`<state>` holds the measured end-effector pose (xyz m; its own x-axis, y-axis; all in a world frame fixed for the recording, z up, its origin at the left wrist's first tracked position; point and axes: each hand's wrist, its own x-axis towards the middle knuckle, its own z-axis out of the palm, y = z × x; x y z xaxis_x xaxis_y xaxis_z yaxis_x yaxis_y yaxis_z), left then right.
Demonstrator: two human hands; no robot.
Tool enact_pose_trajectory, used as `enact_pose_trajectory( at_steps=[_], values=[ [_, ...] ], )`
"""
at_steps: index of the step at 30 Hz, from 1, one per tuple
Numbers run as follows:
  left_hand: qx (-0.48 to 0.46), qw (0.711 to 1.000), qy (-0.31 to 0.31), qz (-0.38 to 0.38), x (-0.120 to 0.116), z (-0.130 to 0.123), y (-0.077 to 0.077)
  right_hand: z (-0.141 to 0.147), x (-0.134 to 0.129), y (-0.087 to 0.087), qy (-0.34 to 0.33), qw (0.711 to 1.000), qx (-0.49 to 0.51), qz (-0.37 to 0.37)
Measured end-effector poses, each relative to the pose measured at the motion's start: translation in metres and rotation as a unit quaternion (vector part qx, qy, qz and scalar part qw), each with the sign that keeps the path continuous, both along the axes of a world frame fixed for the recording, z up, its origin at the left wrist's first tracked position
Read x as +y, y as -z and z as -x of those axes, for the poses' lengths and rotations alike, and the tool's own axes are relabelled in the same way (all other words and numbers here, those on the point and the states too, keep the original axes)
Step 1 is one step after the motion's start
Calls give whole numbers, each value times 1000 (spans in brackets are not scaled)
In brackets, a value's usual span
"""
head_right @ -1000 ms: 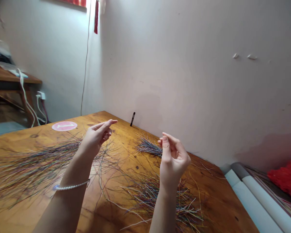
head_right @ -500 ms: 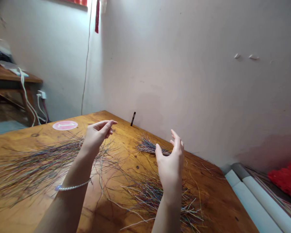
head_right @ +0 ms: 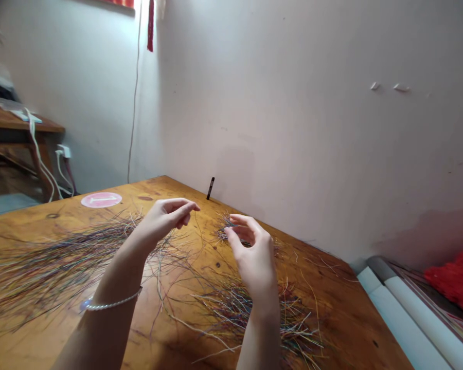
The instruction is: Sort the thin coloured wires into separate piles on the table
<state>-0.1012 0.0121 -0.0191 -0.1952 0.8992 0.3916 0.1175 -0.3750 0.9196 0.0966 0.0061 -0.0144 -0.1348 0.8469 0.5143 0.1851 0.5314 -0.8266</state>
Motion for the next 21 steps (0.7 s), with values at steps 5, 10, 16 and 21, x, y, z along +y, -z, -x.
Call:
enact_pose_trajectory(
  at_steps=[5,10,16,21],
  values=[
    [129,978,162,8,-13,-20,-6,7,0,0,-76,996,42,9],
    [189,956,224,4,-18,-28,-7,5,0,1,-66,998,6,2],
    [191,943,274,-2,-26,-23,-14,-1,-6,-4,-127,991,2,-28],
    [153,933,324,23,-33,-20,-20,-6,-10,-6,-190,980,19,-56]
  ],
)
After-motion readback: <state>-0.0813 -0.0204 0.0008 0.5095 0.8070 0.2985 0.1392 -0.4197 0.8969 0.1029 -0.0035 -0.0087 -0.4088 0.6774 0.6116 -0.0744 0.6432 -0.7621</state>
